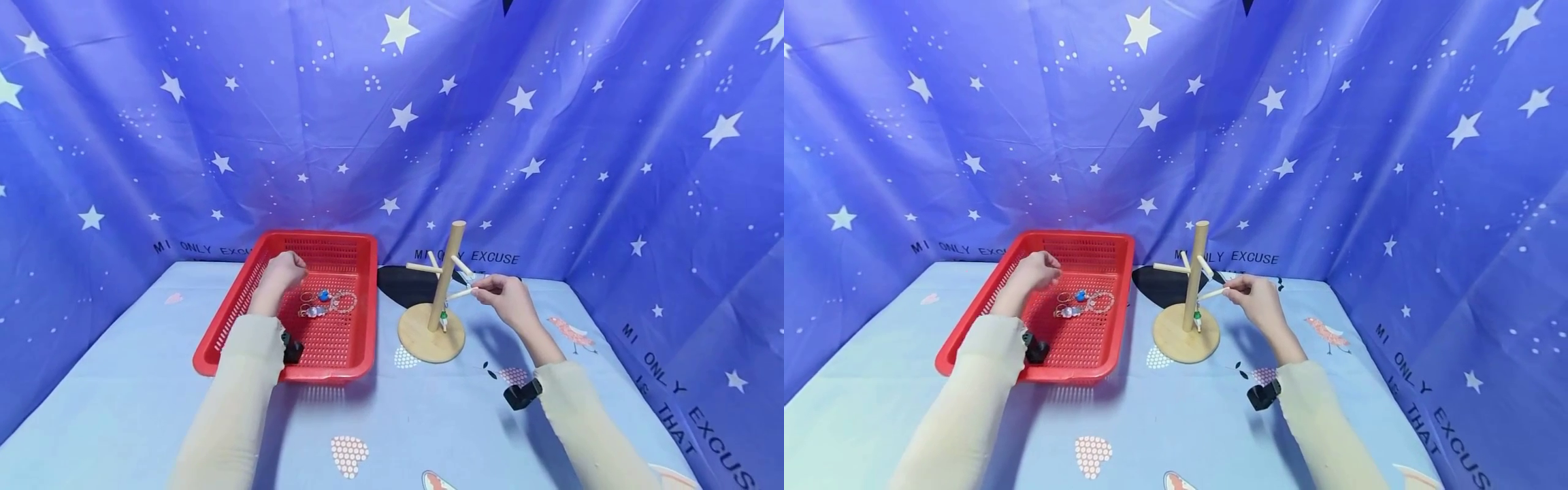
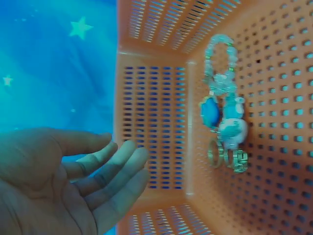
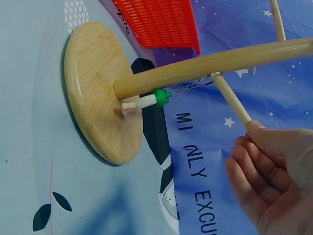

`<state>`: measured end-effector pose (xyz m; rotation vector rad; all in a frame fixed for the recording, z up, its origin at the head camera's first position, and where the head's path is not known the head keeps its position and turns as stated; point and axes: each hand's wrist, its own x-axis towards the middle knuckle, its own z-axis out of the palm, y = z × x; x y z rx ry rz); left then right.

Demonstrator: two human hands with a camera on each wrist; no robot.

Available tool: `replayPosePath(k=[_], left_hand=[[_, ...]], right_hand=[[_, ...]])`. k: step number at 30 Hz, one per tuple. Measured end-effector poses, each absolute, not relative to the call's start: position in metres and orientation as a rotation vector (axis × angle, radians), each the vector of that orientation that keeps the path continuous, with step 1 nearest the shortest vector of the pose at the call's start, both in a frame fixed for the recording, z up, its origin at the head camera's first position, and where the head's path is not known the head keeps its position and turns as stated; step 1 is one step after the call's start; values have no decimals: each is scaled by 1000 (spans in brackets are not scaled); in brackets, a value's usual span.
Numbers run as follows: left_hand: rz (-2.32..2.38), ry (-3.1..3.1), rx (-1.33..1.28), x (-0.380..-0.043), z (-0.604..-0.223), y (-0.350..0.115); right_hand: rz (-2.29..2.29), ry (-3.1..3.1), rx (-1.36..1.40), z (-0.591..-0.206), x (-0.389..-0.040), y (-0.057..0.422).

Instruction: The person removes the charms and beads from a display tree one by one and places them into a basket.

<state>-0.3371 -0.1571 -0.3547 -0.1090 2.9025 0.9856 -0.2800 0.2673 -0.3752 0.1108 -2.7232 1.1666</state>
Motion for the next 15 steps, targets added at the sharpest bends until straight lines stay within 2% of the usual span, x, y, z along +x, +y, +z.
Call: replayPosePath(k=[6, 15], left_hand=[[1148, 2884, -64, -327, -336, -154], [1290, 2899, 141, -306, -307, -137]], right_hand=[[1095, -2732, 89, -373, -279, 263], [1021, -2657, 4, -378, -267, 250]])
